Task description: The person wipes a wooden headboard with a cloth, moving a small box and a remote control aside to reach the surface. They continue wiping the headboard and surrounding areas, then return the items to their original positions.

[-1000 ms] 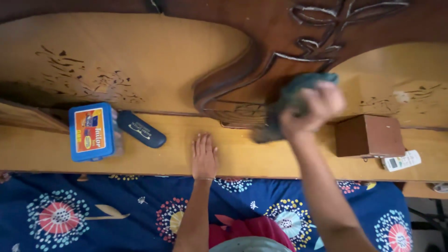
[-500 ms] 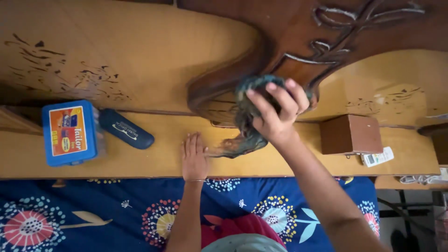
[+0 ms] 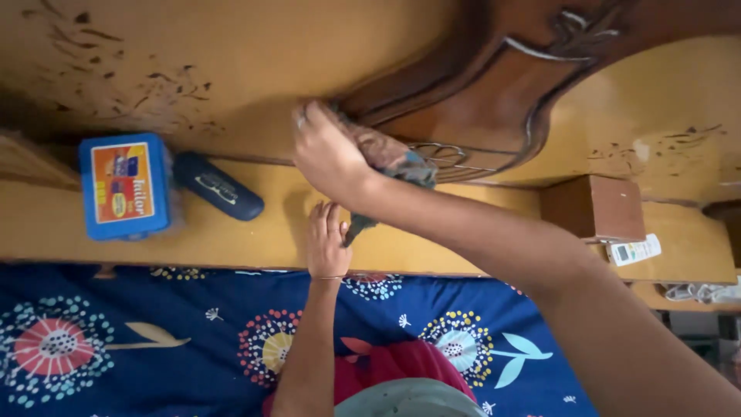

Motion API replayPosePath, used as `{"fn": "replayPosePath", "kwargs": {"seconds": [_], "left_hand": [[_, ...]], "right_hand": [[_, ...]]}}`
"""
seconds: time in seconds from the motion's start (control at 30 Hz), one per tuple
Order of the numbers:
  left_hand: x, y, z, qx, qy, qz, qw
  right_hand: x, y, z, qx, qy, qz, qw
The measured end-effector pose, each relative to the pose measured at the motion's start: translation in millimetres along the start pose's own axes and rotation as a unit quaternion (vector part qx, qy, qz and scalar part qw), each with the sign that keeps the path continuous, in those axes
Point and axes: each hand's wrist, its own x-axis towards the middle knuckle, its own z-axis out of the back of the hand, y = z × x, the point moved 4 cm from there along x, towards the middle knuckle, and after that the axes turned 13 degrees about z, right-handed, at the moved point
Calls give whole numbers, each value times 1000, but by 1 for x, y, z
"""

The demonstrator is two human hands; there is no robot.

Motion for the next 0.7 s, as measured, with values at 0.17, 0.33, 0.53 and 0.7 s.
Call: {"fn": "replayPosePath", "kwargs": {"seconds": [0.17, 0.33, 0.53, 0.7], "left_hand": [[-6, 21, -12, -10, -16, 79, 997], [-14, 28, -19, 12, -22, 75, 997], [-5, 13, -4, 16, -9, 60, 998], [-9, 21, -11, 28, 3, 46, 999]], "right_hand": [[20, 150, -260, -34, 80, 73, 994], [-43, 165, -278, -97, 72, 123, 985], [-98, 147, -221, 138, -107, 7, 985], [-177, 141, -222, 381, -164, -319, 852]]}}
